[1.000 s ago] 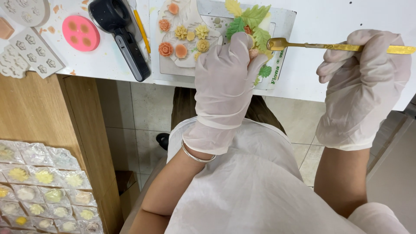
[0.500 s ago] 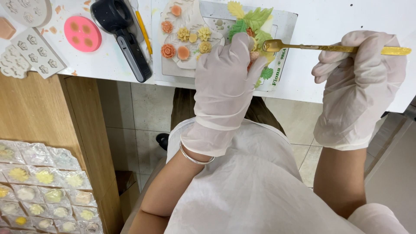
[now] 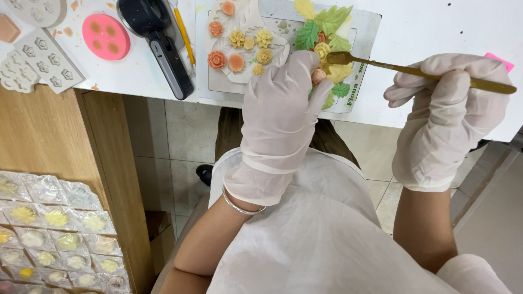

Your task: Decorating a large block of soap with floral elements created from molds and melted soap base.

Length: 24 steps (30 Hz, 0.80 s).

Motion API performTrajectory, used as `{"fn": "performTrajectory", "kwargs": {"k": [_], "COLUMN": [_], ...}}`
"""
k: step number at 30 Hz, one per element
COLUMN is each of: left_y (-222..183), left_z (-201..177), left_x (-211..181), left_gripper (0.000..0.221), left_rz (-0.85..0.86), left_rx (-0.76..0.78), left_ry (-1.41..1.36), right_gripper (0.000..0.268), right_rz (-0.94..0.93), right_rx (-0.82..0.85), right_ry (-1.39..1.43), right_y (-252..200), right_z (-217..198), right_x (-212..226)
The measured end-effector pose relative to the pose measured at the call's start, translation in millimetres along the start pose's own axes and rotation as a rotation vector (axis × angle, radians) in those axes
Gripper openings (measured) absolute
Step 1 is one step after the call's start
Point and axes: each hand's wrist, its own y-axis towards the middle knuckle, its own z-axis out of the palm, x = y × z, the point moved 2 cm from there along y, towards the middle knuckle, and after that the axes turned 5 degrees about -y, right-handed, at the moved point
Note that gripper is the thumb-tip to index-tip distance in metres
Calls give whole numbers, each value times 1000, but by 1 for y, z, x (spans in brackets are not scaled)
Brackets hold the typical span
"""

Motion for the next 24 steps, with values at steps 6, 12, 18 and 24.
{"fn": "performTrajectory", "kwargs": {"k": [6, 12, 18, 24], "left_y": [5, 5, 3, -7], "left_z": [4, 7, 7, -16], "left_x": [-2, -1, -1, -7], "left_gripper": [28, 28, 29, 34], "left_rz": [-10, 8, 9, 23], "left_rx": [13, -21, -9, -58], "left_ry": [-8, 15, 28, 46], "right_gripper": [35, 40, 38, 37], "right_rz": [-112, -253, -274, -38], "right_rx": [52, 110, 76, 16], "right_ry": [-129, -325, -332, 47], "right_y": [0, 2, 1, 17], "right_z": [7, 18, 19, -5], "right_x": [10, 25, 24, 20]}}
